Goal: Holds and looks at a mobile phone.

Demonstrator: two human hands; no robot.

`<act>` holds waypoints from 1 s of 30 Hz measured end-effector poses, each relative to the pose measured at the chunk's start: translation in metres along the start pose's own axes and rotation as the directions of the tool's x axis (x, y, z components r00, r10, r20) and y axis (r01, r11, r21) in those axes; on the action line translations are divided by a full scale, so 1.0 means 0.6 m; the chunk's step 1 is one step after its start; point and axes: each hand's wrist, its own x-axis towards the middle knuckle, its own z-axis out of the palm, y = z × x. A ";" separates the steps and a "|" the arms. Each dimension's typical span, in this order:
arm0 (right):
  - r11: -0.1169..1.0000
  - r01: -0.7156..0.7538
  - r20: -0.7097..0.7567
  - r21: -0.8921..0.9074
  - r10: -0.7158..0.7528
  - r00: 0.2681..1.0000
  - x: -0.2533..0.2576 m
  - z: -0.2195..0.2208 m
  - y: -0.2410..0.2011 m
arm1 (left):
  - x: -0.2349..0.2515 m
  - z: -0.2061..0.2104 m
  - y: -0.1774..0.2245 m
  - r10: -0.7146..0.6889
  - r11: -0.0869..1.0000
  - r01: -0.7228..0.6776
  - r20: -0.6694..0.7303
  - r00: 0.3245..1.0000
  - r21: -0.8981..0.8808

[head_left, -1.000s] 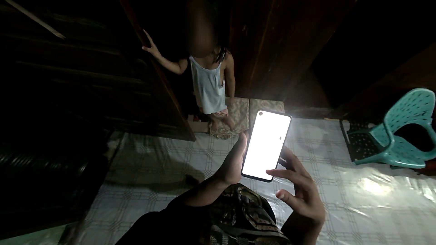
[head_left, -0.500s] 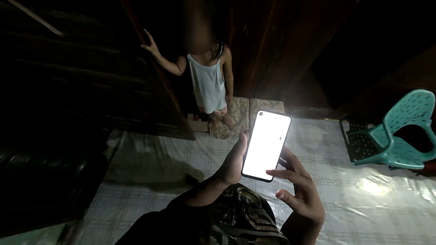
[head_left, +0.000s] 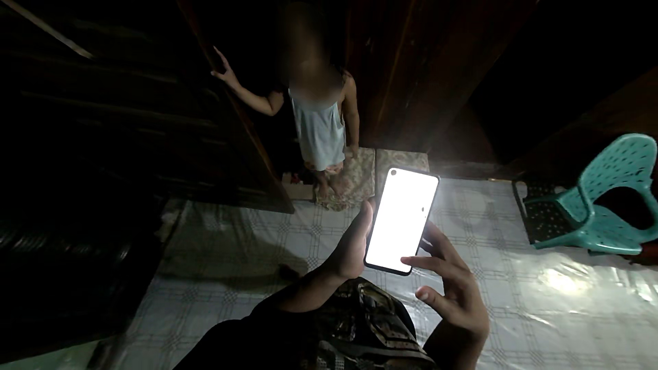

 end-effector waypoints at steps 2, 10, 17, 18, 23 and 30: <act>1.000 0.001 0.000 0.004 -0.001 1.000 0.000 -0.001 0.001 | 0.001 0.002 0.001 -0.001 1.000 0.001 -0.001 1.000 -0.006; 1.000 0.006 -0.008 0.003 -0.006 1.000 0.001 -0.005 0.005 | 0.007 0.003 0.000 -0.003 1.000 0.003 0.007 1.000 0.009; 1.000 0.000 -0.012 -0.008 -0.001 1.000 0.004 -0.006 0.005 | 0.013 0.004 0.002 0.007 1.000 -0.007 0.015 1.000 0.015; 1.000 0.000 -0.011 -0.006 0.000 1.000 0.005 -0.007 0.006 | 0.013 0.004 0.002 0.004 1.000 -0.004 0.013 1.000 0.017; 1.000 0.001 -0.007 -0.005 -0.001 1.000 0.006 -0.009 0.008 | 0.016 0.004 0.002 0.004 1.000 -0.004 0.014 1.000 0.014; 1.000 -0.009 -0.017 -0.005 0.009 1.000 0.005 -0.010 0.009 | 0.021 0.006 0.000 0.000 1.000 0.000 0.009 1.000 0.016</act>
